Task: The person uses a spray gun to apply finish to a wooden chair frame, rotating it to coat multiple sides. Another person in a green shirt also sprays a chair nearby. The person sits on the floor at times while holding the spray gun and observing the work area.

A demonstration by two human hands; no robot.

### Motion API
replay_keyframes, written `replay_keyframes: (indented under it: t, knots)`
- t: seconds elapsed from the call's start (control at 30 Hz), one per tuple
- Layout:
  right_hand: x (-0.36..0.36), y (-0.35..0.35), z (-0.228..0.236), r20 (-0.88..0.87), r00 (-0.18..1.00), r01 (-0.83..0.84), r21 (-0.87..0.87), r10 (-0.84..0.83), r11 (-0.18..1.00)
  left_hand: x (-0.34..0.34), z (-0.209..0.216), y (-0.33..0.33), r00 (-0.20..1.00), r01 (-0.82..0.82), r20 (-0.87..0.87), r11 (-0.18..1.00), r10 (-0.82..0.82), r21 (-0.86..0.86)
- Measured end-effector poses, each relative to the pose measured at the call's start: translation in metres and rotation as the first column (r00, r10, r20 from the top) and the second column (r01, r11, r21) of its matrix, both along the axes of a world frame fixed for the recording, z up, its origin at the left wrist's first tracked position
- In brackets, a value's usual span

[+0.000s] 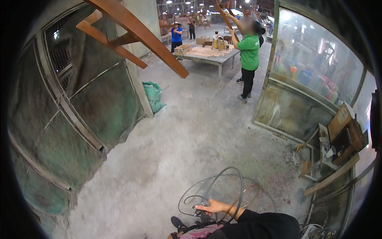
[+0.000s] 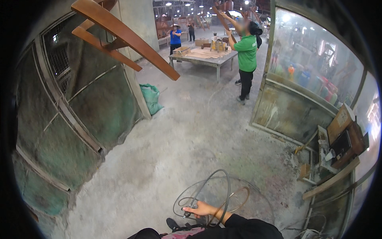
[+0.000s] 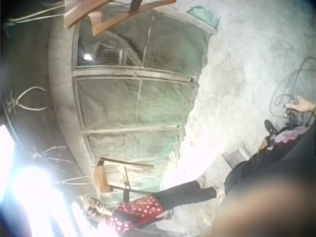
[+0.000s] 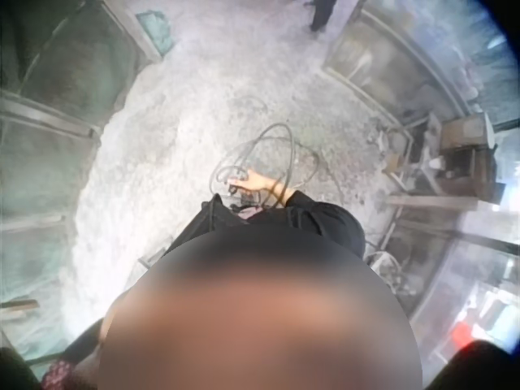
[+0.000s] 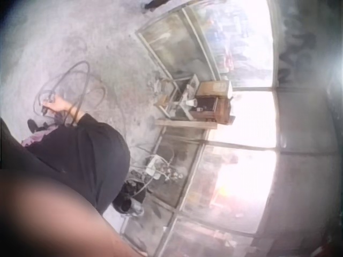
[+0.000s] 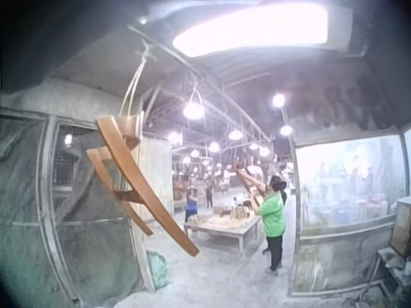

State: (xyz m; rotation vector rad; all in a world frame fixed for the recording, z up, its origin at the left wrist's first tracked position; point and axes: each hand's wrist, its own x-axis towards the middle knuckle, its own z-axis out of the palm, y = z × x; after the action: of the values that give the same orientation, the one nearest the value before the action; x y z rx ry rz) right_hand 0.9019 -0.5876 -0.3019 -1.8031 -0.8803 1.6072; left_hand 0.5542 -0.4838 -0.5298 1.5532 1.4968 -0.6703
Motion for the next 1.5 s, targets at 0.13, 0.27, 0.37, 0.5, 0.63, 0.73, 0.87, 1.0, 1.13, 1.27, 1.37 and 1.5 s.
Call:
replay_keyframes:
  t: [0.13, 0.27, 0.37, 0.5, 0.63, 0.73, 0.87, 1.0, 1.13, 1.27, 1.37, 1.5]
  knots:
    - [0.0, 0.0, 0.003, 0.022, 0.997, -0.078, -0.01, 0.078, 0.997, -0.003, -0.011, -0.009, 0.999, -0.032, 0.037, 0.999, 0.032, -0.007]
    - [0.001, -0.001, 0.014, -0.023, 0.998, -0.065, 0.046, 0.066, 0.997, -0.011, -0.015, 0.001, 0.995, -0.092, 0.05, 0.994, 0.089, 0.064]
    - [0.003, -0.005, 0.024, -0.04, 0.996, -0.081, 0.067, 0.083, 0.995, -0.012, -0.013, 0.018, 0.987, -0.136, 0.11, 0.963, 0.113, 0.231]
    - [0.005, -0.011, 0.031, -0.004, 0.996, -0.091, 0.095, 0.092, 0.991, -0.005, -0.006, 0.031, 0.979, -0.19, 0.136, 0.93, 0.154, 0.315]
    - [0.004, -0.009, 0.027, -0.027, 0.999, -0.021, 0.093, 0.024, 0.995, 0.0, 0.003, 0.03, 0.944, -0.293, 0.253, 0.887, 0.21, 0.357]
    - [0.003, -0.008, 0.022, -0.026, 1.0, -0.002, 0.101, 0.005, 0.995, -0.002, 0.009, 0.03, 0.877, -0.445, 0.351, 0.832, 0.329, 0.33]
    - [0.003, -0.009, 0.02, -0.039, 0.999, -0.014, 0.159, 0.021, 0.987, -0.016, 0.013, 0.037, 0.667, -0.686, 0.47, 0.723, 0.578, 0.085]
    - [0.004, -0.008, 0.018, -0.002, 0.998, -0.057, 0.172, 0.059, 0.983, -0.029, 0.023, 0.032, 0.401, -0.814, 0.415, 0.525, 0.817, -0.248]
    - [0.003, -0.005, 0.01, -0.042, 0.998, -0.044, 0.189, 0.053, 0.981, -0.035, 0.045, 0.005, 0.193, -0.709, 0.526, 0.488, 0.829, -0.509]
    - [0.004, 0.0, 0.007, -0.071, 0.994, -0.068, 0.237, 0.087, 0.969, -0.034, 0.063, -0.013, 0.059, -0.646, 0.471, 0.393, 0.88, -0.654]
    - [0.004, 0.004, 0.017, -0.095, 0.989, -0.08, 0.291, 0.112, 0.953, -0.037, 0.066, -0.02, 0.018, -0.662, 0.436, 0.338, 0.9, -0.669]
    - [0.006, 0.008, 0.043, -0.144, 0.981, -0.074, 0.359, 0.134, 0.93, -0.061, 0.061, -0.035, -0.031, -0.704, 0.423, 0.281, 0.905, -0.652]
